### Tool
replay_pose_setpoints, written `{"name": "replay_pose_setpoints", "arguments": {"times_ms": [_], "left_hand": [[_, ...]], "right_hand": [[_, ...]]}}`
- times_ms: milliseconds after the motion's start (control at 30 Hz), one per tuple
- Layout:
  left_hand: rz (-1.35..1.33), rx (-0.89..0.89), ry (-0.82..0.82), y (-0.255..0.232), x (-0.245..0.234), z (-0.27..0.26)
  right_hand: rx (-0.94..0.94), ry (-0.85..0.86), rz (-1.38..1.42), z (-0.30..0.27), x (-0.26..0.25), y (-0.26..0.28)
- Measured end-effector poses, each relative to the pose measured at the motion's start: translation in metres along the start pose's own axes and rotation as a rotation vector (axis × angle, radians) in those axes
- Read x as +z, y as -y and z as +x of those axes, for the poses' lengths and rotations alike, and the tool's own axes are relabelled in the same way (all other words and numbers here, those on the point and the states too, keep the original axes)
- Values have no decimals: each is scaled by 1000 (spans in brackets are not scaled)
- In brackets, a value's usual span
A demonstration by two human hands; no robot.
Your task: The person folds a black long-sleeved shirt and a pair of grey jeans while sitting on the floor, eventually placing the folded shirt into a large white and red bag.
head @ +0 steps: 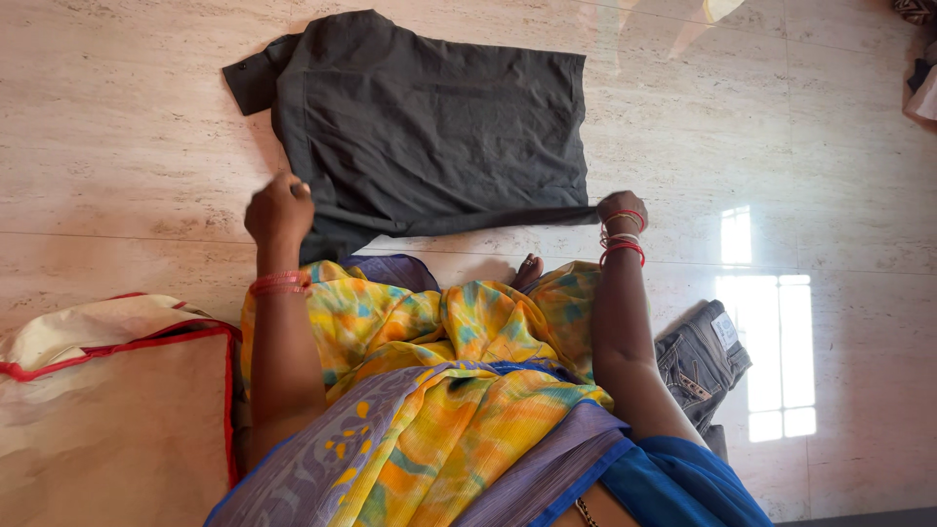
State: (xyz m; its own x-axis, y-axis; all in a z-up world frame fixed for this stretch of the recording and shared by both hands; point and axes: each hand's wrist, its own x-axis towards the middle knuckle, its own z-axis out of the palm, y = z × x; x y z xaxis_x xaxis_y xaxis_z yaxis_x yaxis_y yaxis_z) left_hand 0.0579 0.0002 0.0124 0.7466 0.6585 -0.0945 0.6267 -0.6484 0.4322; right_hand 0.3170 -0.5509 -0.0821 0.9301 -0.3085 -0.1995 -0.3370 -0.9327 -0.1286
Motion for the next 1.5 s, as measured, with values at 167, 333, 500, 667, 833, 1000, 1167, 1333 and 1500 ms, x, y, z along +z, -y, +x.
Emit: {"name": "replay_pose_setpoints", "arguments": {"times_ms": [167,333,500,667,833,1000,1167,1333,1500], "left_hand": [[16,41,-438,-29,9,40],[-421,-3,-335,-34,43,77],[-760,431,-225,-37,58,79],[-542,380,-169,-19,77,75],[-360,-99,-188,32,113,58],[-251,-508,45,51,125,56],[-151,-502,180,58,156,74],[-74,-282,141,62,175,70],[63,-297,149,67,185,72]], "right_hand": [[-29,-181,364,4,11,18],[80,-17,809,7,18,23],[46,104,999,8,28,33],[-571,-62,894,1,45,48],[-678,-44,290,-24,74,63],[-879,73,13,-73,123,96],[-889,239,-196,-122,134,115],[-796,294,-255,-123,104,115],[-751,307,-287,-126,96,117]]}}
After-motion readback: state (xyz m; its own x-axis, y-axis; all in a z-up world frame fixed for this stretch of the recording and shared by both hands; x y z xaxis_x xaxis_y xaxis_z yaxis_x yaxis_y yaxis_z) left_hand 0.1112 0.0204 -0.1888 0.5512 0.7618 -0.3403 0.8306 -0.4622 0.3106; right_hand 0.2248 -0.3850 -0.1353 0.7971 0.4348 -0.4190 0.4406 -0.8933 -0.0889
